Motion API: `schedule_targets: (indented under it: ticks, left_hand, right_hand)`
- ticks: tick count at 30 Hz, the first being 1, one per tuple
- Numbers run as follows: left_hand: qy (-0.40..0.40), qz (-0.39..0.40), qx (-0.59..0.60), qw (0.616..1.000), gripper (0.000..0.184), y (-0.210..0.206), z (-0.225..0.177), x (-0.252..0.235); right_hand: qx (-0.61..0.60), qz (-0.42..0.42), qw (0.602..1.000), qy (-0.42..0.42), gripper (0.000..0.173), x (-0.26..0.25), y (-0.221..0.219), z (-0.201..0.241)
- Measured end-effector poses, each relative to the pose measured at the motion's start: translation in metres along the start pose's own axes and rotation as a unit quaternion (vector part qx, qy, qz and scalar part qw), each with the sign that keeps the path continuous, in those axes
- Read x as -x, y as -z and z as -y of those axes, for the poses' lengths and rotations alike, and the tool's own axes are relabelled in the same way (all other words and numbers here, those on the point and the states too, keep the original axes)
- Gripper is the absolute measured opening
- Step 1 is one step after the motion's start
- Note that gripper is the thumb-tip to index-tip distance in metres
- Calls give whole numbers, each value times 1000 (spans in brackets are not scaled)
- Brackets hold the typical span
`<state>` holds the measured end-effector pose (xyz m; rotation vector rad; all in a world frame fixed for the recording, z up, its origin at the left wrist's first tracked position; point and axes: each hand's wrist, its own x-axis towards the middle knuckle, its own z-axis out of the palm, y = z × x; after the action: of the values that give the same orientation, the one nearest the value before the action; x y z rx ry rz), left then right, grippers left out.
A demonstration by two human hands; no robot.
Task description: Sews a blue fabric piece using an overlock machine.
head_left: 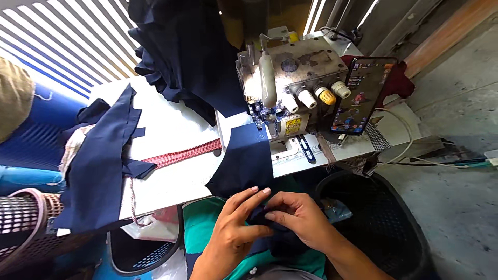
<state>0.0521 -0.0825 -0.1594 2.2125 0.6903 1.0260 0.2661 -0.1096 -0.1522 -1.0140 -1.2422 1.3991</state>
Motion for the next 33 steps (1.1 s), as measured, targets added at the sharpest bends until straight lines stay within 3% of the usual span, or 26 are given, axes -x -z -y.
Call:
schedule_targets:
  ticks: [1, 4, 6, 8, 10, 11, 16, 21, 24, 28, 31, 33]
  left_hand:
    - [27, -22, 37, 999, 15, -2, 0, 1]
    - [118, -38, 253, 959, 66, 0, 2, 2]
    - [162, -49, 364, 916, 75, -2, 0, -2]
    - [201, -101, 343, 912, 51, -7, -7, -8]
    - [206, -165, 238, 935, 17, -11, -12, -16]
    - [195, -190, 180, 945, 10, -13, -12, -19]
    - [166, -260, 79, 948, 12, -26, -16, -35]
    - [154, -175, 171, 957, 12, -24, -18, -38]
    - [109, -104, 135, 979, 34, -4, -11, -32]
    - [127, -68, 100, 984, 35, 5, -1, -37]
    - [118, -86, 93, 985, 13, 1, 1, -43]
    - [119, -111, 85, 983, 5, 6, -1, -51]
  right_hand:
    - [38, -9, 998, 46, 11, 0, 1, 1]
    - [141, -40, 980, 137, 11, -2, 5, 8]
    - [168, -52, 972, 155, 12, -1, 6, 15]
    - [203, -67, 961, 173, 13, -2, 5, 18]
    - [252, -96, 941, 205, 12, -2, 1, 17]
    - [275, -113, 928, 226, 12, -3, -1, 16]
    - [342, -150, 882, 288, 19, -2, -16, 4]
    - [338, -162, 885, 277, 21, -5, -13, 0]
    - [295, -157, 904, 266, 17, -9, 0, 3]
    - [173, -74, 958, 214, 28, -10, 7, 13]
    - [123, -33, 977, 173, 26, -12, 2, 14]
    - [49, 0, 989, 138, 34, -16, 2, 10]
